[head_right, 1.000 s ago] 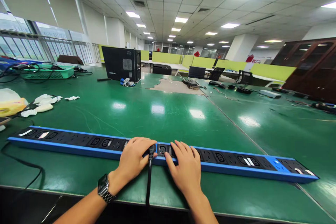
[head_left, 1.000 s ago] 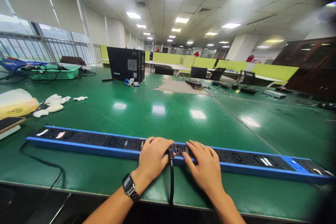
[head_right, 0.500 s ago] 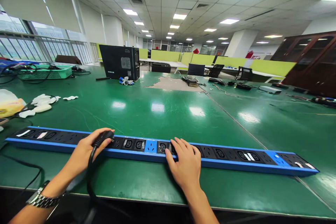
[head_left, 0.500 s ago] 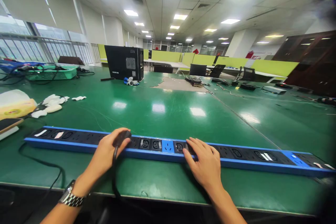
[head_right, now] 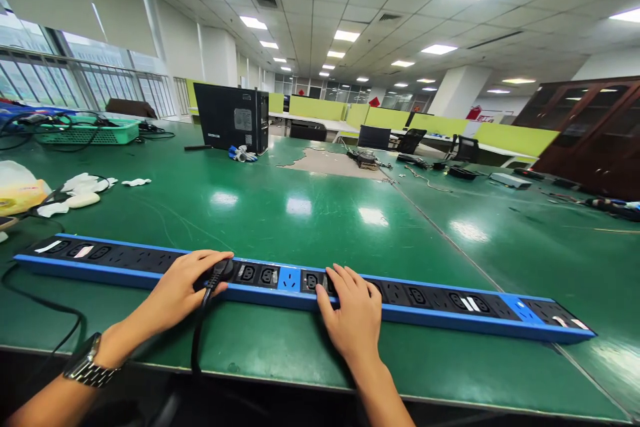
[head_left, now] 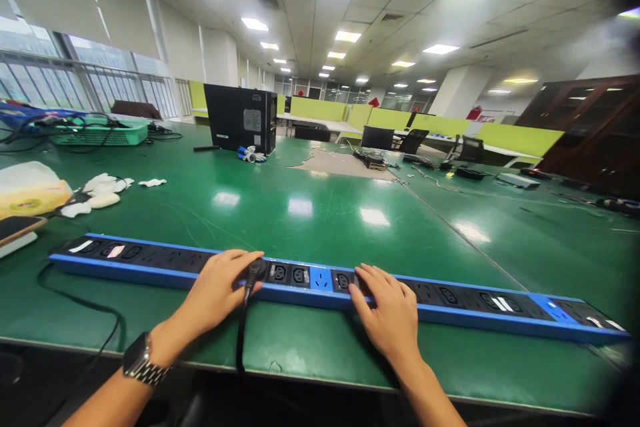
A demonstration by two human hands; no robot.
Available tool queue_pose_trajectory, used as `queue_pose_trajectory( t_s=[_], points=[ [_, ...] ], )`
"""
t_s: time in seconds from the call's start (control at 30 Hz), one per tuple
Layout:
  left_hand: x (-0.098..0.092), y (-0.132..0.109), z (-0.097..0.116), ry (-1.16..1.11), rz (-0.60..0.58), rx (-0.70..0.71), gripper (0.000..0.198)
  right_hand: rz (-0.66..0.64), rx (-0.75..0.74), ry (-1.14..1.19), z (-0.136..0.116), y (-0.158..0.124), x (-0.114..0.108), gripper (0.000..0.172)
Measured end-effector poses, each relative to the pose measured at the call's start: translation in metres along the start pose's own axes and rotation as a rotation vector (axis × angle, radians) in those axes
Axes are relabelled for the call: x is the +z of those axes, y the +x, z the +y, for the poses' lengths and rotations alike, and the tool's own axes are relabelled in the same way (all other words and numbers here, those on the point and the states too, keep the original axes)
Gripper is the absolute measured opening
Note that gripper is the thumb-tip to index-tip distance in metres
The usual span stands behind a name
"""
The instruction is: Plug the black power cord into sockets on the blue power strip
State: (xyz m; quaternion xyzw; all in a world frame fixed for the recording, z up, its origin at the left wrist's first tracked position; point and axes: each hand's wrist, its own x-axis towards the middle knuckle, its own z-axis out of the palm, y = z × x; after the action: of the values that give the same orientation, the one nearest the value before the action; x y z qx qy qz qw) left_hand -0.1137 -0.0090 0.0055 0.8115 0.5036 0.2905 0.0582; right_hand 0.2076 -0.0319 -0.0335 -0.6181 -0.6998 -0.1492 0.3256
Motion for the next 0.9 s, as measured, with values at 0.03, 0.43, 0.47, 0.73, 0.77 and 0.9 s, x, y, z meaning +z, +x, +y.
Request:
queue_pose_trajectory(
  t_s=[0.03, 0.43, 0.47, 0.73, 0.77, 0.9],
  points=[
    [0.001, -0.001, -0.002, -0.007, 0.003, 0.005, 0.050, -0.003, 0.001, 0.001, 0.000, 0.000, 0.000, 0.035],
    [0.007, 0.018, 0.029, -0.497, 0.338, -0.201, 0.041, -0.010, 0.022, -0.003, -0.004, 0.000, -0.002, 0.032],
    [0.010, 0.023, 0.037, -0.503, 0.297, -0.174, 0.039, -0.009, 0.022, -0.003, -0.004, 0.000, -0.002, 0.033],
    [0.050, 0.043, 0.093, -0.228, -0.002, -0.060, 0.029, -0.032, 0.018, -0.008, -0.005, 0.000, -0.004, 0.032],
    [0.053, 0.043, 0.096, -0.196, -0.003, -0.059, 0.029, -0.033, 0.018, -0.005, -0.005, 0.000, -0.004, 0.032],
    [0.056, 0.038, 0.100, -0.111, -0.020, -0.019, 0.033, -0.042, 0.039, 0.014, -0.006, 0.001, -0.004, 0.032]
  ],
)
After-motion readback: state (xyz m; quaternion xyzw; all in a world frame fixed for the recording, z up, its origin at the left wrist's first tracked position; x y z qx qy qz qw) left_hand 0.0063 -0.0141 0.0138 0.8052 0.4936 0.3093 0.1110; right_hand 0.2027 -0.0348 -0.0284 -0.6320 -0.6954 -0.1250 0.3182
